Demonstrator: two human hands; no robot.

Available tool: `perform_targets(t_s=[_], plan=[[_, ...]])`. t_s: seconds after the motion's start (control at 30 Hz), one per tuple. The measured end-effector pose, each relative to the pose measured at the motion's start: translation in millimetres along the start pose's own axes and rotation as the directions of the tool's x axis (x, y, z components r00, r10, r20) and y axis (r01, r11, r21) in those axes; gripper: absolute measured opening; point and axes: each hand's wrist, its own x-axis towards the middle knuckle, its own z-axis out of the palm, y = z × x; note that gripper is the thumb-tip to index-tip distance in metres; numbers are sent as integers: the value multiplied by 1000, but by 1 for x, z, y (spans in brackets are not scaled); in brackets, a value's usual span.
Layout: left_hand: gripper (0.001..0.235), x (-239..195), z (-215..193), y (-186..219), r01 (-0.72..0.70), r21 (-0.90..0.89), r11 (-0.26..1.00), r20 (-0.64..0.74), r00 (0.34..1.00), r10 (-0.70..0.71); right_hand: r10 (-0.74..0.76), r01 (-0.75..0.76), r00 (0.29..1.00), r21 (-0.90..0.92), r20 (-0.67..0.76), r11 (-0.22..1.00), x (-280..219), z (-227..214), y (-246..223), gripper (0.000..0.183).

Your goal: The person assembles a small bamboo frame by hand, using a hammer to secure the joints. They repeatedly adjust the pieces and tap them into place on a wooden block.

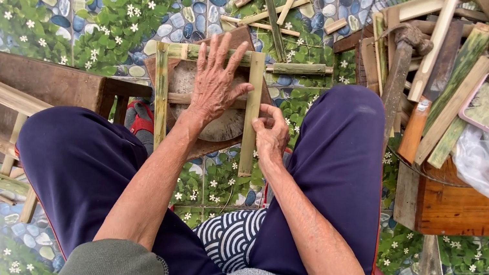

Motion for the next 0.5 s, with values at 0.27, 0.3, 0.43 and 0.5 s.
perform_targets(t_s=[0.27, 0.3, 0.43, 0.5], plan=[[81, 1, 18, -6, -45, -9, 999, -17, 999, 45, -21, 19, 1000, 59, 21, 998, -5, -4, -6, 37], [80, 6, 18, -7, -46, -6, 999, -30, 999, 45, -25, 22, 999, 97, 21, 995, -2, -3, -6, 36], [78, 1, 23, -9, -24, -27, 999, -30, 999, 23, -18, 16, 1000, 79, 23, 997, 1, -2, -3, 36], [64, -7, 38, -14, 35, -128, 991, -200, 978, -60, -44, 42, 999, 59, 24, 997, 5, 0, 2, 36]])
